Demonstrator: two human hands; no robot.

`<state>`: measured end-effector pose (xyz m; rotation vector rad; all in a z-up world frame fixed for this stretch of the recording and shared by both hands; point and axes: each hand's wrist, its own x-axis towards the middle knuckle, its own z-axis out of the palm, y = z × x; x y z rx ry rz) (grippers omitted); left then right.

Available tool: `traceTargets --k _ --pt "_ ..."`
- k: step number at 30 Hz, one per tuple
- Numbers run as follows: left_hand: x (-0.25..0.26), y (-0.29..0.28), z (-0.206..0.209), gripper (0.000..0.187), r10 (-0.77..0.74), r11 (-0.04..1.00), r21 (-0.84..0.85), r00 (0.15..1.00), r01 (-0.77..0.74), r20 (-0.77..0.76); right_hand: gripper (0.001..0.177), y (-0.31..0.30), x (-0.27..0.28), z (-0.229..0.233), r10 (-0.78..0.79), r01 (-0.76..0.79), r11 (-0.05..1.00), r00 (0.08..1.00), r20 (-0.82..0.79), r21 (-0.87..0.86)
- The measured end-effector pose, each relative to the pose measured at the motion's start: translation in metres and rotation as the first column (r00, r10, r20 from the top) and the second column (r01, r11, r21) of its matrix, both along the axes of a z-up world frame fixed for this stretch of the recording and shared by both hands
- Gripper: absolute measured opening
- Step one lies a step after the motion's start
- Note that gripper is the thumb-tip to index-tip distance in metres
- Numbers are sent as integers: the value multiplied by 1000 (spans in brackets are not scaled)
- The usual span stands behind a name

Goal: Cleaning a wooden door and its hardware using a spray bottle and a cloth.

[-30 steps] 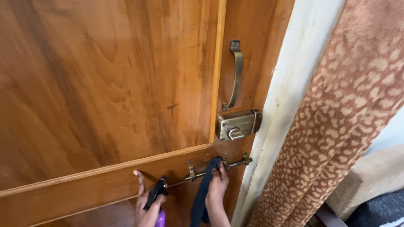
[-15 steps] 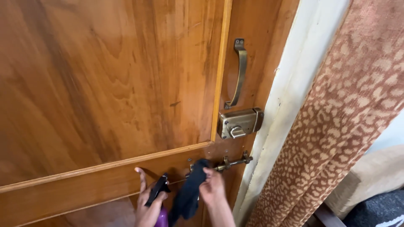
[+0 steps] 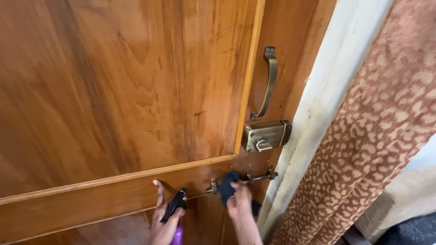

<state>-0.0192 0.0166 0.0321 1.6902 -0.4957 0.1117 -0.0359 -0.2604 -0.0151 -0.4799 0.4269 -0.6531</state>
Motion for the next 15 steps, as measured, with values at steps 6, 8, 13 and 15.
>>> traceTargets --k 6,8,13,15 --pt "5 -1 -14 34 -59 998 7 979 59 197 25 9 3 -19 203 -207 975 977 58 79" --pt "-3 -1 4 35 -22 999 -41 996 25 88 20 12 -8 -2 283 -289 955 955 89 62" --pt "10 -3 -27 38 -18 999 -30 995 21 103 24 13 -52 50 476 -563 826 720 505 24" --pt "13 0 -28 37 -22 1000 -16 989 25 148 27 18 -77 78 457 -543 839 730 508 26"
